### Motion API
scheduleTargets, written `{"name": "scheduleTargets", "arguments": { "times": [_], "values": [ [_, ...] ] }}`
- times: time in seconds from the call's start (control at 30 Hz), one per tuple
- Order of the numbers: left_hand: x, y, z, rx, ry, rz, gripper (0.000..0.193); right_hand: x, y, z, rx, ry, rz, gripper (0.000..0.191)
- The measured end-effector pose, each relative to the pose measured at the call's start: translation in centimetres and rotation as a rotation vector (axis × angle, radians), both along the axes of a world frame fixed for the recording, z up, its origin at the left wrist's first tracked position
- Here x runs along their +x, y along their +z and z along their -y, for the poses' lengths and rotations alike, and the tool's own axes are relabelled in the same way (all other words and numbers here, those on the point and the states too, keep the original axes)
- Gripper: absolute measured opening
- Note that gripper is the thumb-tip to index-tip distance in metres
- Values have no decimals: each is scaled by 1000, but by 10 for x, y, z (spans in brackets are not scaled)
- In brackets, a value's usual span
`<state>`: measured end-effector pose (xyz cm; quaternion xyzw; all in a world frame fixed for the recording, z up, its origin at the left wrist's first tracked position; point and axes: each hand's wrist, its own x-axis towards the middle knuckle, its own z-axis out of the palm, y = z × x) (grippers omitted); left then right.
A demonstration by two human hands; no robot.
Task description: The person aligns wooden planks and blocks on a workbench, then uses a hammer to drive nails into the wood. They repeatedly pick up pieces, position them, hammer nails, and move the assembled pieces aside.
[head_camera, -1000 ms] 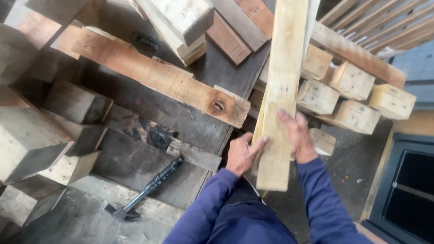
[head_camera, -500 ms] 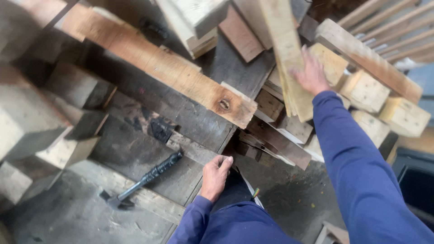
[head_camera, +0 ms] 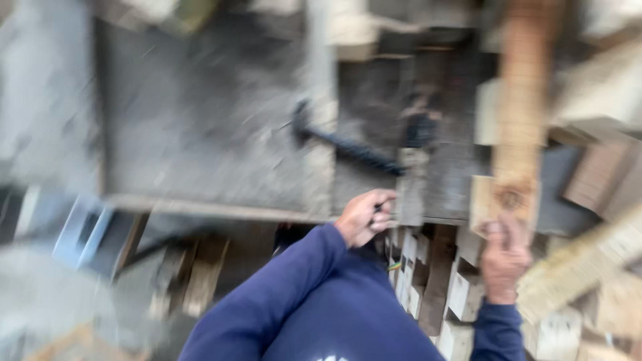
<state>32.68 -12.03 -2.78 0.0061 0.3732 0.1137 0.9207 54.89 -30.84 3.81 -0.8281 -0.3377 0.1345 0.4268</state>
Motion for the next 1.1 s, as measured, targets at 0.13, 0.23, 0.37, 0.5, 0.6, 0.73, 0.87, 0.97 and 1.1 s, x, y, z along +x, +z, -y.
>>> {"name": "scheduleTargets", "arguments": {
  "times": [0.13,0.23,0.37,0.5,0.6,0.73,0.87,0.97,1.1],
  "values": [
    [-38,-4,-14,-11,149,-94,19,-135,0,-83,-84,476,-303,25],
    [-74,3,-14,49,161,-142,21,-169,6,-107,-114,559,-331,24],
    [-132,22,-50,271,206,-304,21,-151,13,-130,-51,438,-378,26],
    [-183,57,-126,452,430,-358,23,-139,22,-168,72,397,-453,27],
    [-214,75,-145,555,566,-426,21,-146,31,-197,-49,526,-365,28],
    [-224,63,-147,507,531,-461,25,-170,41,-216,-232,549,-189,27],
    [-231,26,-135,477,316,-465,26,-216,39,-221,-148,608,-118,24],
    [-244,2,-117,473,112,-457,26,-269,37,-222,-96,567,-84,25],
    [-262,-18,-113,452,-100,-441,24,-341,38,-233,-234,573,-173,24]
  ]
}}
